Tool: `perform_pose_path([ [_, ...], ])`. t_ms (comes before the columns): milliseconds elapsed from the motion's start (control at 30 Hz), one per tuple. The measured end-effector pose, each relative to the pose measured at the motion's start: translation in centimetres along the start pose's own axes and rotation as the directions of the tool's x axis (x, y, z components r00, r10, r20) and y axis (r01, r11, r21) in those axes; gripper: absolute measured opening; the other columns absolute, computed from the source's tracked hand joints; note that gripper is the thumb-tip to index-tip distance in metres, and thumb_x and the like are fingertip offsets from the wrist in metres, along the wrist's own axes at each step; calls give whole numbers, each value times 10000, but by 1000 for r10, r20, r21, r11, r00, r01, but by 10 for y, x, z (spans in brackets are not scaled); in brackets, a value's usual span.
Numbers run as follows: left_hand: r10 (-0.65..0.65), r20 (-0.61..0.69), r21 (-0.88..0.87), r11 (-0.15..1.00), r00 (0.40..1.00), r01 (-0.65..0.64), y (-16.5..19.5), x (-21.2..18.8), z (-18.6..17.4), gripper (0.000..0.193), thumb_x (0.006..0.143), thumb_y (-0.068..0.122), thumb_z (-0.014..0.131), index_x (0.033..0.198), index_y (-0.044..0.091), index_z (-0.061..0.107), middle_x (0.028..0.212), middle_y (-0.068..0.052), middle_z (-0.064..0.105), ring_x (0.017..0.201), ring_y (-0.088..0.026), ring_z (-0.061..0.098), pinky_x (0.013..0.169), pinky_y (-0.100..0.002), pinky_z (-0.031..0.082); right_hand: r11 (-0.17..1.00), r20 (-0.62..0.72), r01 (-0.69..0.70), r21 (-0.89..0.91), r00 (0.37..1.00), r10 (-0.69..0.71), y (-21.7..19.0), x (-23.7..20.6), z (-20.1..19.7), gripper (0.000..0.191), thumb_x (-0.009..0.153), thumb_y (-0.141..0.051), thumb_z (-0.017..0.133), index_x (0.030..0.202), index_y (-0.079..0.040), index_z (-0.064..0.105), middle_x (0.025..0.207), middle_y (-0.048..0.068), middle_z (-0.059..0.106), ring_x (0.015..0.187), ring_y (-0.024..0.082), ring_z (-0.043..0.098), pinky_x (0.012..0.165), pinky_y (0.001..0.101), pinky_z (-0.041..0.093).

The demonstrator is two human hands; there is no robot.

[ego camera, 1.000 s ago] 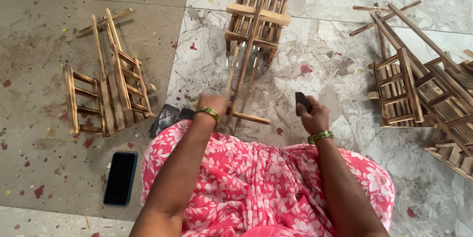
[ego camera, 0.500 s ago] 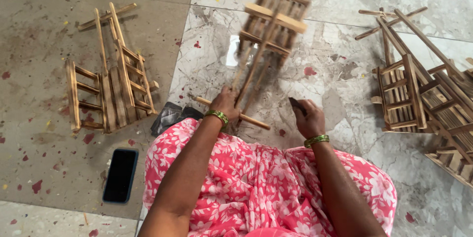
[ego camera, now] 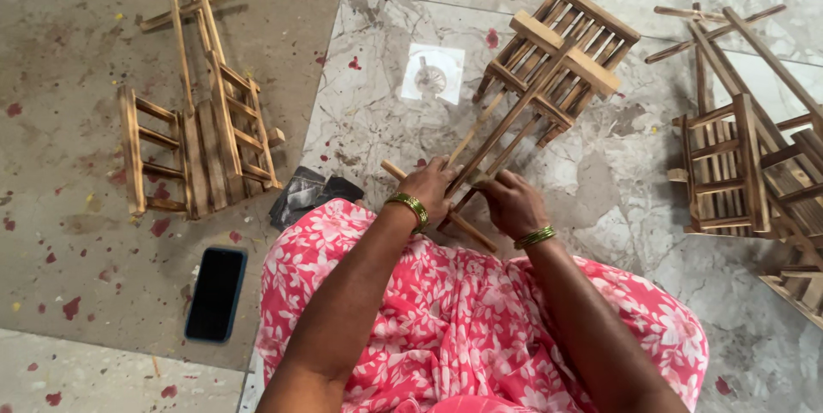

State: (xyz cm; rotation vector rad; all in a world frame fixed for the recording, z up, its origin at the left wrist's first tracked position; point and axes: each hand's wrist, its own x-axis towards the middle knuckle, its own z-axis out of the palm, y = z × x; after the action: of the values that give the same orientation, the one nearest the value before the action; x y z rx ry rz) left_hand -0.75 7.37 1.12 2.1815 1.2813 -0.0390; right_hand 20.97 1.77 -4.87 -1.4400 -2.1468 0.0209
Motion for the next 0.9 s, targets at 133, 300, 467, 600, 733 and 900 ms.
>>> perform_pose_path([
  [133, -27, 53, 8, 1000, 998, 27, 2, 5, -2, 706, 822, 237, 781, 1473, 207, 509, 1611, -71, 329, 1322, -327, 539, 1108, -414, 447, 979, 44, -188, 73, 982, 185, -3, 0, -12, 127, 982, -195, 667, 1034, -181, 782, 843, 13, 676, 650, 175, 616, 526, 321, 523],
  [300, -29, 47, -28, 999, 998, 30, 4, 3, -6, 709, 813, 244, 785, 1469, 227, 517, 1600, -68, 346, 1301, -337, 554, 1100, -416, 455, 917, -101, -398, -8, 913, 395, 4, 19, -36, 156, 927, -156, 701, 1074, -153, 752, 989, 49, 710, 794, 257, 685, 669, 386, 564],
  [467, -32, 2, -16, 999, 999, 32, -3, 6, -10, 657, 778, 135, 734, 1411, 231, 588, 1560, -73, 414, 1276, -320, 580, 1057, -425, 485, 951, 115, -274, 140, 959, 260, 9, 25, -30, 334, 880, -60, 625, 1163, -163, 769, 987, 95, 710, 805, 295, 690, 699, 392, 581],
  [600, -8, -117, 48, 999, 993, 14, -10, 5, -10, 516, 833, 177, 718, 1343, 174, 645, 1448, -128, 529, 1216, -346, 615, 1049, -447, 491, 900, 199, -370, 229, 923, 328, 32, -1, -28, 260, 861, -119, 707, 1117, -129, 754, 973, 119, 725, 867, 301, 710, 769, 405, 577],
  [733, -50, -136, 71, 996, 989, 60, -11, 7, -13, 387, 876, 250, 726, 1239, 123, 682, 1427, -121, 548, 1212, -340, 618, 1050, -458, 482, 605, 7, -753, -259, 625, 781, 87, -25, -52, 278, 862, -193, 726, 1118, -98, 774, 1029, 200, 756, 929, 378, 717, 851, 464, 563],
  [900, -52, -145, 50, 997, 988, 60, -8, 9, -16, 410, 875, 252, 722, 1266, 139, 672, 1421, -126, 536, 1206, -355, 608, 1050, -469, 468, 394, 164, -862, -320, 359, 919, 88, -33, -49, 294, 858, -173, 685, 1128, -126, 792, 1100, 225, 753, 1005, 378, 731, 893, 479, 582],
])
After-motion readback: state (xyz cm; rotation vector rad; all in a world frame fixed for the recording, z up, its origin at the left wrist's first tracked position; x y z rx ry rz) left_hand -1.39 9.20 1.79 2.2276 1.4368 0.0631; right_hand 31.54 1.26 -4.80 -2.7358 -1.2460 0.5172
